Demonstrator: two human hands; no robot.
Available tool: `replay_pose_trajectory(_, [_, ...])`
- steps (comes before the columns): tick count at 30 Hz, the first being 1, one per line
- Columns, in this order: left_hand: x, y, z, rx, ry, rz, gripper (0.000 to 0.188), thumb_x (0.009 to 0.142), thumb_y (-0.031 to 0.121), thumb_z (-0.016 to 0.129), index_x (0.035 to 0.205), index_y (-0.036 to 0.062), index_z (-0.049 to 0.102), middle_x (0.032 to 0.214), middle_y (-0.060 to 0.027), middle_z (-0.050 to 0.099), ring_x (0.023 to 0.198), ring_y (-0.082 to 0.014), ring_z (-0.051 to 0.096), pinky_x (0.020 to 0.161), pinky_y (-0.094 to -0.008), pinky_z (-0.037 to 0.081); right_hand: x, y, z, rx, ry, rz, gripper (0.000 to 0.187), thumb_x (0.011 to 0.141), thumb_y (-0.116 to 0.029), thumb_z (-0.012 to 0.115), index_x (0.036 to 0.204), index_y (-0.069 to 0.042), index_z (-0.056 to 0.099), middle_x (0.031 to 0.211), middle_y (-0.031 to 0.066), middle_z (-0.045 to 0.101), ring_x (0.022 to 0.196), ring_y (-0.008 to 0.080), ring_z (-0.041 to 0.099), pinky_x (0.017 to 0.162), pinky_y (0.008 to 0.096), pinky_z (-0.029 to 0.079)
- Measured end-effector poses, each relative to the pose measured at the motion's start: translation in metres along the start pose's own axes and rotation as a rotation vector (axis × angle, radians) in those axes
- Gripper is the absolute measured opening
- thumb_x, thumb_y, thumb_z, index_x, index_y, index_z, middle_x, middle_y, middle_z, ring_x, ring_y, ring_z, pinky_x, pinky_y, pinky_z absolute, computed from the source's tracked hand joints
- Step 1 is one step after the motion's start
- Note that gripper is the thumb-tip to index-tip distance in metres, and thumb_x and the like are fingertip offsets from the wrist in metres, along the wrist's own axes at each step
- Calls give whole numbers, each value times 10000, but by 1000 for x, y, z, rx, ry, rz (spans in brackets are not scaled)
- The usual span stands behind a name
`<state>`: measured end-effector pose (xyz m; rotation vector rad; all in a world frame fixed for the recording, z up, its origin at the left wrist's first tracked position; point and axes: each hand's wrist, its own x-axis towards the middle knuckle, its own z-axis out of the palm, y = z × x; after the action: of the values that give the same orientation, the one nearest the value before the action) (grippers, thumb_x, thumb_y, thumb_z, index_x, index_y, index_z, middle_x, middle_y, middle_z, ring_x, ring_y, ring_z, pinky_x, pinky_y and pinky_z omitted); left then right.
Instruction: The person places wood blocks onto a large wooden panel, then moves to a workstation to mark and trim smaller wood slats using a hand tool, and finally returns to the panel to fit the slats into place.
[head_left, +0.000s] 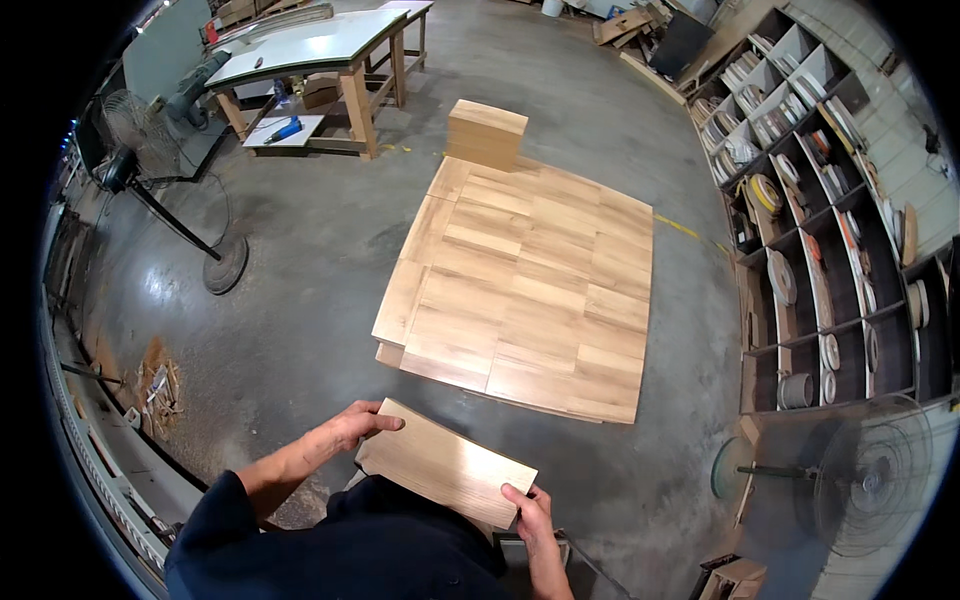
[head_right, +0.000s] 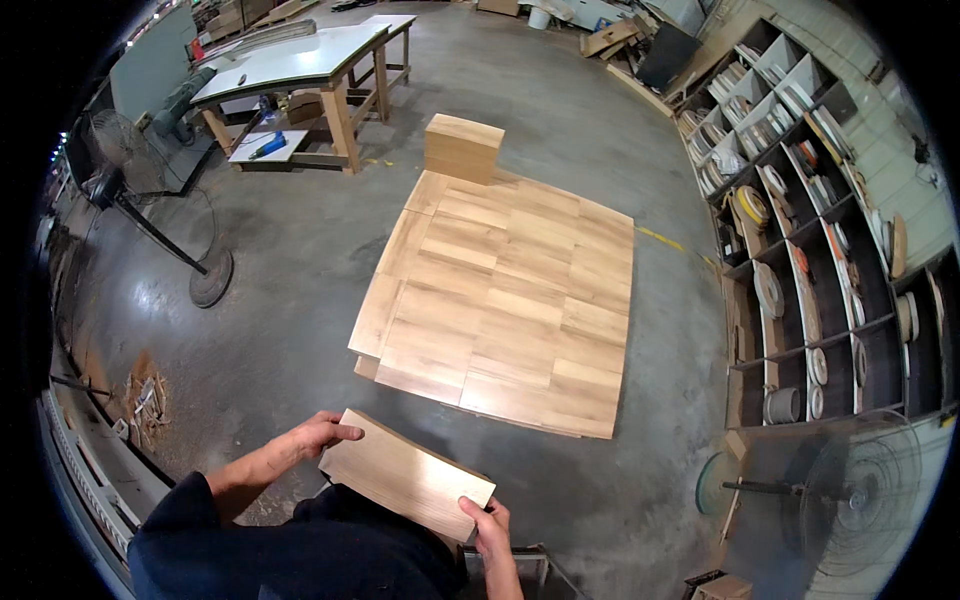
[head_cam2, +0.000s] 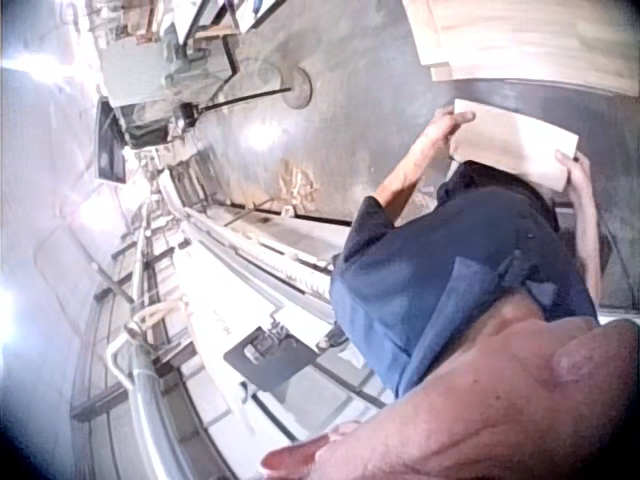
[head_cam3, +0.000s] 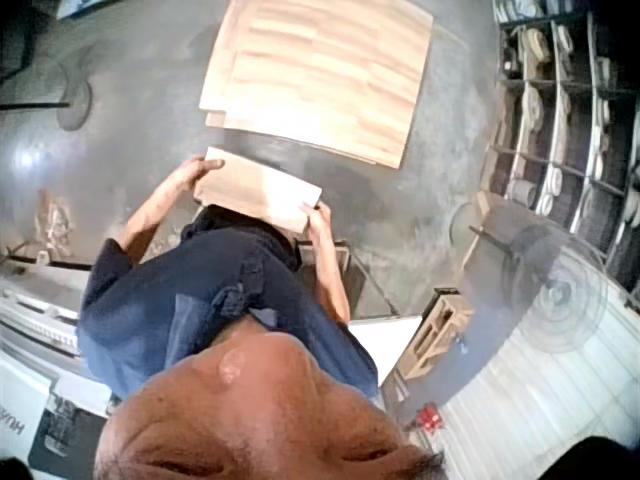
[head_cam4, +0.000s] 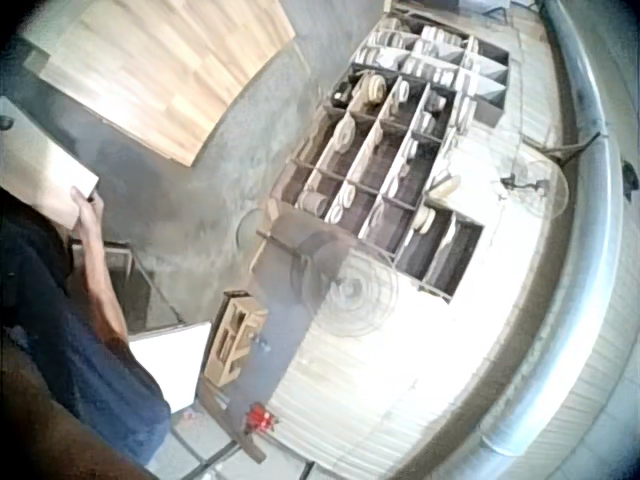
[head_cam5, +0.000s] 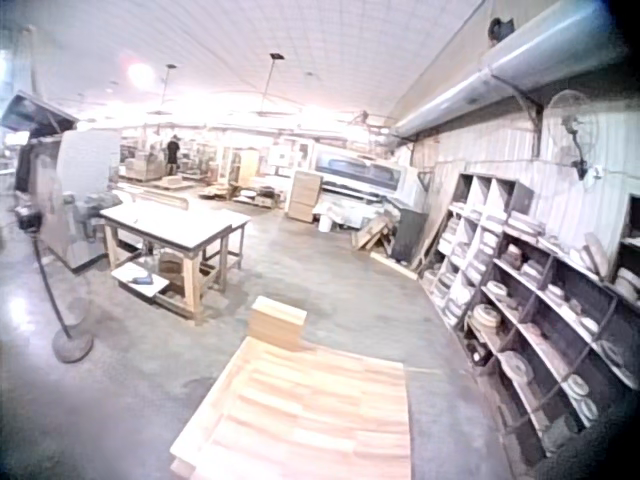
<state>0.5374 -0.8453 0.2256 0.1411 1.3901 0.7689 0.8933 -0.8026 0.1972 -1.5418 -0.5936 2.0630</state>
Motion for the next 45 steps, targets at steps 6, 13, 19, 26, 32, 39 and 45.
replay_pose_trajectory(6, [21, 4, 56, 149, -41, 62, 470, 742, 285, 773, 1129, 48, 647, 766, 2, 583, 656, -101, 453, 573, -264, 363, -19, -5, -44, 44, 113, -97, 448, 706, -108, 784, 1079, 62, 604, 1011, 139, 647, 914, 226, 624, 849, 351, 475])
replay_pose_trajectory(13, [9, -9, 64, 140, -12, 87, 459, 747, 300, 773, 1098, 29, 653, 664, 44, 487, 562, -64, 331, 490, -248, 253, -11, -31, -50, -12, 102, -27, 363, 745, -56, 748, 1059, 59, 605, 995, 141, 648, 915, 230, 620, 824, 361, 480])
replay_pose_trajectory(19, [8, -18, 2, 53, 14, 86, 370, 775, 288, 749, 1040, 45, 660, 612, 52, 435, 539, -63, 310, 482, -248, 226, 24, -30, -2, -92, -7, -29, 334, 760, -46, 735, 1057, 51, 617, 1010, 125, 650, 928, 212, 613, 852, 338, 465])
replay_pose_trajectory(26, [11, 30, -62, -105, 54, 70, 483, 793, 222, 737, 1179, -21, 578, 947, -91, 574, 860, -185, 510, 749, -305, 395, 58, -31, 84, -93, -64, -25, 371, 773, -72, 729, 1086, 74, 593, 1044, 140, 640, 955, 220, 605, 869, 338, 455])
replay_pose_trajectory(32, [24, 78, -104, -132, 77, 75, 537, 803, 211, 728, 1231, -51, 537, 1172, -167, 593, 1082, -271, 560, 933, -357, 443, 99, -33, 140, -55, -60, -32, 381, 772, -73, 731, 1095, 72, 591, 1053, 135, 640, 959, 208, 601, 883, 320, 442])
replay_pose_trajectory(39, [51, 136, -135, 17, 163, 70, 522, 836, 281, 681, 1215, -52, 547, 1146, -162, 603, 1064, -253, 559, 925, -339, 429, 173, -53, 183, -59, -136, 2, 379, 786, -82, 723, 1107, 66, 586, 1061, 130, 637, 974, 201, 592, 881, 318, 442])
replay_pose_trajectory(45, [111, 202, -157, 73, 159, 59, 471, 854, 252, 661, 1197, -53, 554, 1097, -135, 626, 999, -230, 598, 851, -326, 477, 245, -96, 223, -121, -101, -28, 422, 785, -145, 729, 1129, 52, 584, 1092, 129, 630, 994, 215, 592, 897, 348, 449])
